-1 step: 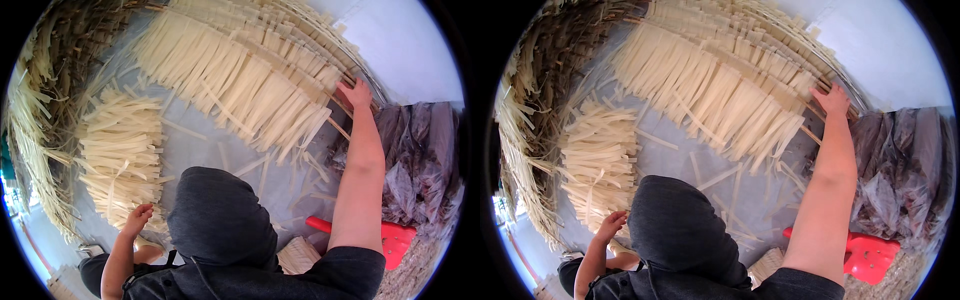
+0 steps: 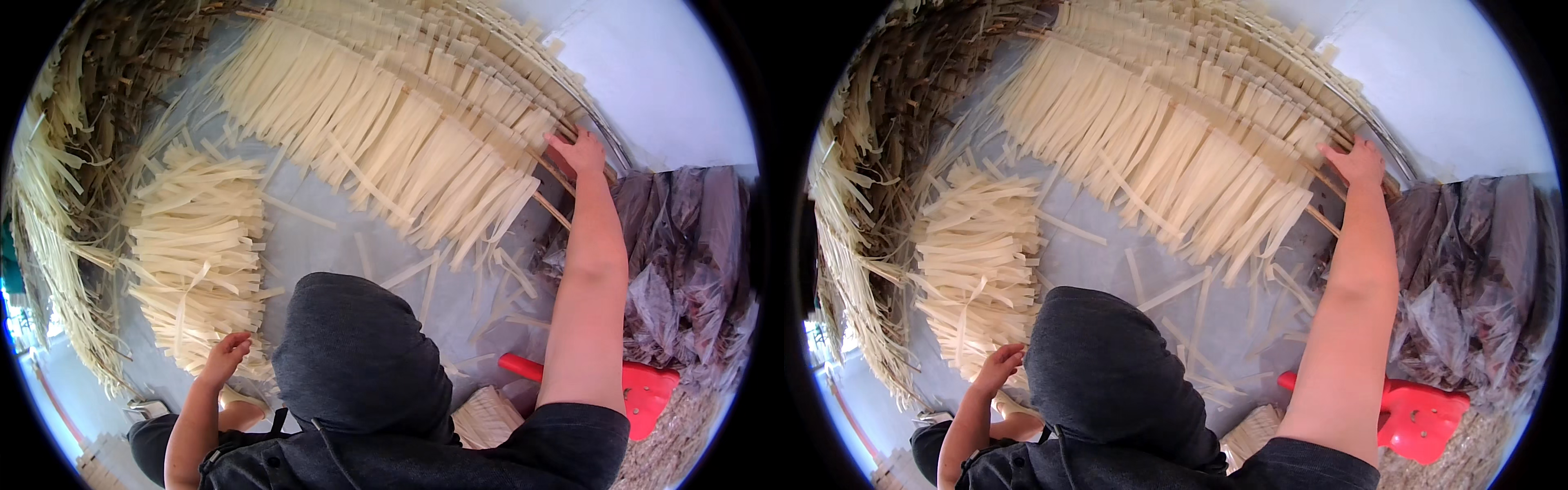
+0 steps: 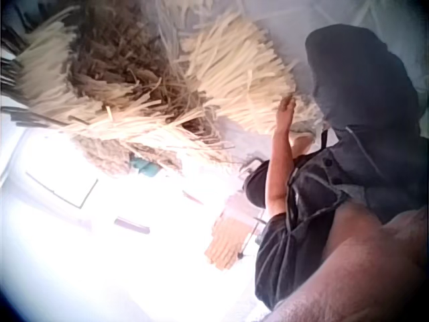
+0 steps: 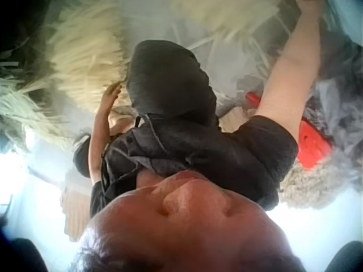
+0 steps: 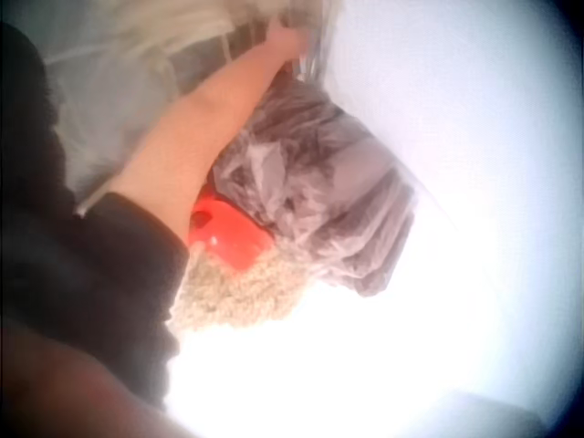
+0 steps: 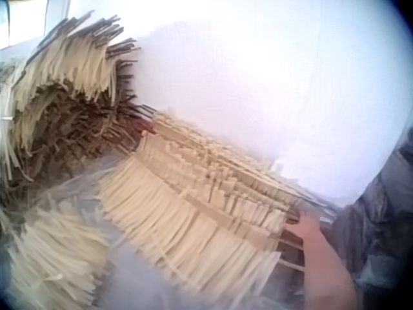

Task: The person organizes and threads long white strips of material onto metal rods by hand while sitting on the floor.

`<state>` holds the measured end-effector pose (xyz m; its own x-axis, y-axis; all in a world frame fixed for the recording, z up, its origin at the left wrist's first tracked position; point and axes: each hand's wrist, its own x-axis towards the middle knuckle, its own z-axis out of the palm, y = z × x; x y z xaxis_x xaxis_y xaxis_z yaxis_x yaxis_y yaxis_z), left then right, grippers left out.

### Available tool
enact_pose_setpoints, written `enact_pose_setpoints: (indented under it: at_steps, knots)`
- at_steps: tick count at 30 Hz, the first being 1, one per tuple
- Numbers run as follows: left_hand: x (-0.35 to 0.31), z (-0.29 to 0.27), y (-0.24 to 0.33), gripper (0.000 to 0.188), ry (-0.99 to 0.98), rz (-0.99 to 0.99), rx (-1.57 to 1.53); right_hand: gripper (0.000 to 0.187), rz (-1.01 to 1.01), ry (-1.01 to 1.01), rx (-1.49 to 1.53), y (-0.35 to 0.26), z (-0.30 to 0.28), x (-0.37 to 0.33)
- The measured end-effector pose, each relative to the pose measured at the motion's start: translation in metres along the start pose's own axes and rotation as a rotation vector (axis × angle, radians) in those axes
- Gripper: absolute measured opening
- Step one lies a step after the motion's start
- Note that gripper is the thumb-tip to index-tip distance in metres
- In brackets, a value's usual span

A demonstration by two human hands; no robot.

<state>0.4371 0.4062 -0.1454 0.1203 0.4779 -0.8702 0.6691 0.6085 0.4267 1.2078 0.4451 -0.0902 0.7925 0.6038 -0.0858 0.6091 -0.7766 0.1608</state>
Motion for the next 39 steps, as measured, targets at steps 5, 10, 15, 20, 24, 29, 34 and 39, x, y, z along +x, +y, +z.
enact_pose_setpoints:
  at_steps: [5, 10, 15, 20, 24, 29, 34, 39]
  knots:
    - [0.01, 0.014, 0.039, 0.04, -0.05, 0.07, -0.053, 0.104, -0.135, -0.143, 0.063, 0.045, 0.019, 0.015]
    - [0.013, 0.008, 0.062, 0.04, -0.058, 0.087, -0.138, 0.082, -0.122, -0.575, 0.427, 0.025, -0.011, -0.011]
    - [0.02, 0.003, 0.083, 0.037, -0.032, 0.101, -0.208, 0.064, -0.103, -0.917, 0.65, -0.008, -0.03, -0.054]
    - [0.036, 0.004, 0.111, 0.039, -0.06, 0.165, -0.239, 0.064, -0.116, -0.824, 0.584, -0.011, -0.026, -0.068]
    - [0.041, 0.004, 0.151, 0.04, -0.113, 0.252, -0.336, 0.062, -0.062, -1.075, 0.802, -0.019, -0.039, -0.094]
    - [0.042, 0.013, 0.21, 0.04, -0.165, 0.338, -0.377, 0.065, -0.07, -1.285, 1.261, -0.043, -0.052, -0.166]
    - [0.04, 0.059, 0.291, 0.069, -0.398, 0.225, -0.469, 0.061, -0.145, -1.324, 1.435, -0.064, -0.062, -0.207]
    - [0.006, 0.115, 0.371, 0.089, -0.449, 0.155, -0.527, 0.065, -0.295, -1.345, 1.474, -0.104, -0.085, -0.258]
